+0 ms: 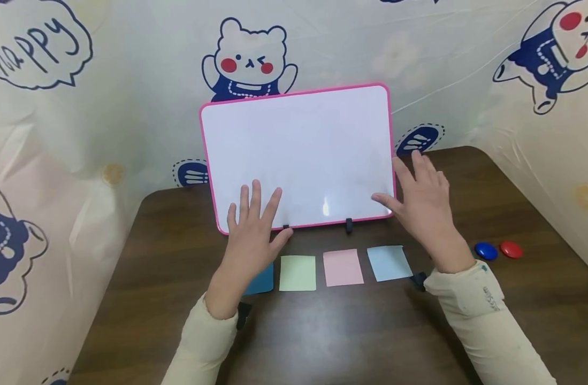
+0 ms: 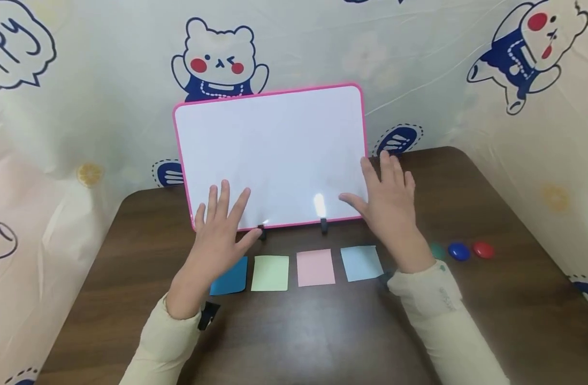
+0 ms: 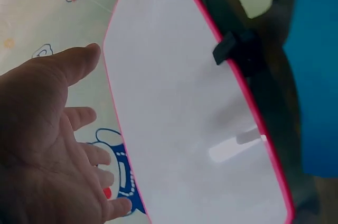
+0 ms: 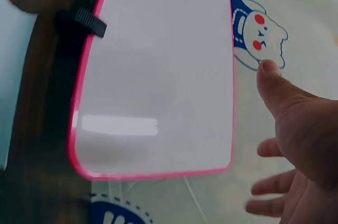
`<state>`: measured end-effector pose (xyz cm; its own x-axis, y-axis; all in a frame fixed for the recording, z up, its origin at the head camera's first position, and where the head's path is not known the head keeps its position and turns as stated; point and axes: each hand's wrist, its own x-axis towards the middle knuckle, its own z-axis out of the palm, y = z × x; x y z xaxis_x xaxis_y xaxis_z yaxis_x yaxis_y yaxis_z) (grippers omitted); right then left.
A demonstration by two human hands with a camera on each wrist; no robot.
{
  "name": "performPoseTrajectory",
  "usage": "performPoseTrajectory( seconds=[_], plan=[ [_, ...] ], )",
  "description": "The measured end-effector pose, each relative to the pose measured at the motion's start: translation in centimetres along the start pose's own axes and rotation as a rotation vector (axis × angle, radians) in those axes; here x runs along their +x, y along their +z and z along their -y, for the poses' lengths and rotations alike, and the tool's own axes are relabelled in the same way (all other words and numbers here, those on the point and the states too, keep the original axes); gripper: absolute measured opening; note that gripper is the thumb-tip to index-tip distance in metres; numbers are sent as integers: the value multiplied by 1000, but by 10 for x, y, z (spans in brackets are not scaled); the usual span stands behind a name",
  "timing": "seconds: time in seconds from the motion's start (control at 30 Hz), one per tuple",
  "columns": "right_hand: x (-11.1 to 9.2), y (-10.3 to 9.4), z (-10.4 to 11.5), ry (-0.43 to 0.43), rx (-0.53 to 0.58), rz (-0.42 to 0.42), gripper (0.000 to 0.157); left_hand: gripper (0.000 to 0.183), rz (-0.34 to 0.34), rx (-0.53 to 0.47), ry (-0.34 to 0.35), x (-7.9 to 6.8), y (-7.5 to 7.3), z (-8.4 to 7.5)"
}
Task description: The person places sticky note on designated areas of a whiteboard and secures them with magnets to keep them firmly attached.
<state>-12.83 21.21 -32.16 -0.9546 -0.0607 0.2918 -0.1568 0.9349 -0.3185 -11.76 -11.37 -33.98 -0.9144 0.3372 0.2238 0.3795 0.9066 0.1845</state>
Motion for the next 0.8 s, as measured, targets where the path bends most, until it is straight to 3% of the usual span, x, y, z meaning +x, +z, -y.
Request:
performPoseTrajectory(
  seconds=[0.17, 0.27, 0.43, 0.6, 0.8],
  plan=[
    [-21, -9, -23, 18, 119, 80, 48, 78, 94, -105, -11, -11, 0, 19],
    [-37, -16, -40, 63, 134, 151, 42, 76, 183, -159, -39, -18, -1, 32],
    [-65, -19, -68, 96, 131, 191, 38, 70, 320, -197, -103, -29, -8, 53],
    [-89, -4, -93, 97, 92, 215, 36, 69, 411, -190, -185, -36, -14, 72],
    [-105, 12, -104, 152, 68, 316, 45, 58, 502, -240, -258, -38, -8, 85]
  ],
)
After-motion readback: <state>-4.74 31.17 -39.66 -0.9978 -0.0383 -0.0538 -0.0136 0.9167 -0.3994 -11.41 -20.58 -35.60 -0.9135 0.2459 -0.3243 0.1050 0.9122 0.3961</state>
